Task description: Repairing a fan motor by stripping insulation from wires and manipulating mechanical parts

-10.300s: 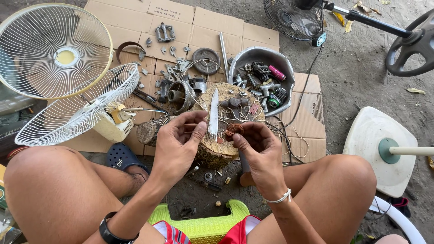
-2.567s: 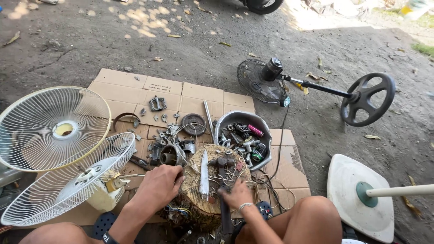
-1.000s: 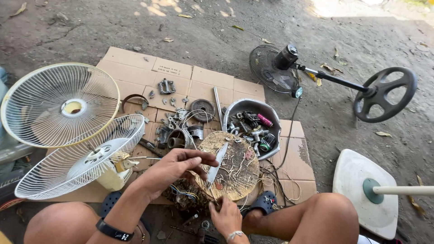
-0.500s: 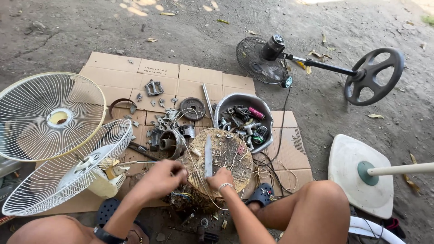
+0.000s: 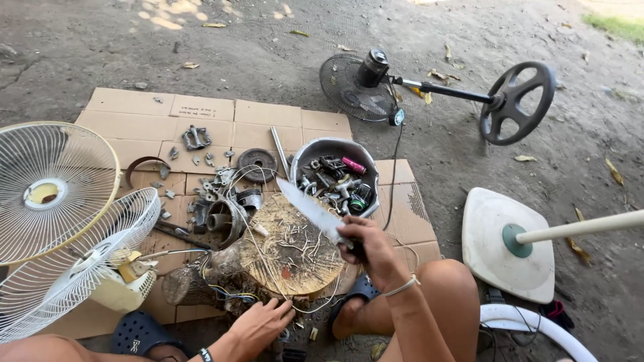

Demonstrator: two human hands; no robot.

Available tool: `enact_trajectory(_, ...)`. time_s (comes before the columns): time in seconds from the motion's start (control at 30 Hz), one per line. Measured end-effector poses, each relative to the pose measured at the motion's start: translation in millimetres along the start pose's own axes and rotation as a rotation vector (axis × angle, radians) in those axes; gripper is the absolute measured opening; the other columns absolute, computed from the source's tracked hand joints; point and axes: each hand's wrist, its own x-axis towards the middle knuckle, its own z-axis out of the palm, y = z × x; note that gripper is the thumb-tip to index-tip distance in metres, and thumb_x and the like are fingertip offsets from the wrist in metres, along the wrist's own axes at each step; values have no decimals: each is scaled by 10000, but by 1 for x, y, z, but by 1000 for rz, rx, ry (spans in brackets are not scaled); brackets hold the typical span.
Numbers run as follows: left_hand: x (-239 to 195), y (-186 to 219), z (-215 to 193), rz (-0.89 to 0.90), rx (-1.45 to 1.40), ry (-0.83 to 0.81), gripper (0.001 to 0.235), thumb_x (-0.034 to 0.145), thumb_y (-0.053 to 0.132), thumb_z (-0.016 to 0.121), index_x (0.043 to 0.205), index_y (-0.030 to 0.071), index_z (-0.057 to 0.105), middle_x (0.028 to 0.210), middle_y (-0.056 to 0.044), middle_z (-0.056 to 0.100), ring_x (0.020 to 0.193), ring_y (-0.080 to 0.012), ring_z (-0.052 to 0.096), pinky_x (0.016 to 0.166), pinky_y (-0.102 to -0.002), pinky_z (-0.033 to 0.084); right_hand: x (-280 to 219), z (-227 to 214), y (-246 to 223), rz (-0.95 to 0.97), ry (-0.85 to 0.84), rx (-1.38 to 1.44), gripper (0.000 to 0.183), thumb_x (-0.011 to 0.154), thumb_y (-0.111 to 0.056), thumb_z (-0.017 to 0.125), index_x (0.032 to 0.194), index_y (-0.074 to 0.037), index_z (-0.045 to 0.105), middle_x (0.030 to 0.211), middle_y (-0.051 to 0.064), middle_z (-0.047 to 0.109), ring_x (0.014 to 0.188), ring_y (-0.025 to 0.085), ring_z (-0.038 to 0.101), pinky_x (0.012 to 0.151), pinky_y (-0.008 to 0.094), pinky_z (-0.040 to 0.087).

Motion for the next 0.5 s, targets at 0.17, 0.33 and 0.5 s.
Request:
enact_trajectory(0.17, 26, -17, 23, 38, 379, 57, 485, 950, 58, 607, 1399, -74, 480, 1451, -256, 415, 1096, -361, 513, 754, -418, 556, -27, -14, -18, -327, -240, 418, 127, 933, -29, 571, 1052, 15, 588, 792, 103, 601, 571, 118, 515, 443, 223, 394)
enact_trajectory(0.33, 49, -39, 22, 48, 443, 41, 99, 913, 70, 681, 961, -4, 727, 1401, -226, 488, 1061, -328, 518, 797, -394, 565, -28, -34, -30, -312, -94, 482, 295, 892, -33, 584, 1175, 48, 568, 732, 65, 536, 521, 110, 469, 428, 199, 373)
enact_trajectory(0.5, 45, -19, -37, -113, 171, 102, 277, 940, 36, 641, 1212, -13, 612, 1203, -155, 663, 1125, -293, 560, 1073, -493, 430, -24, -64, -39, -419, -73, 569, 212, 930, -67, 588, 1103, 55, 598, 673, 41, 551, 468, 128, 469, 411, 224, 390)
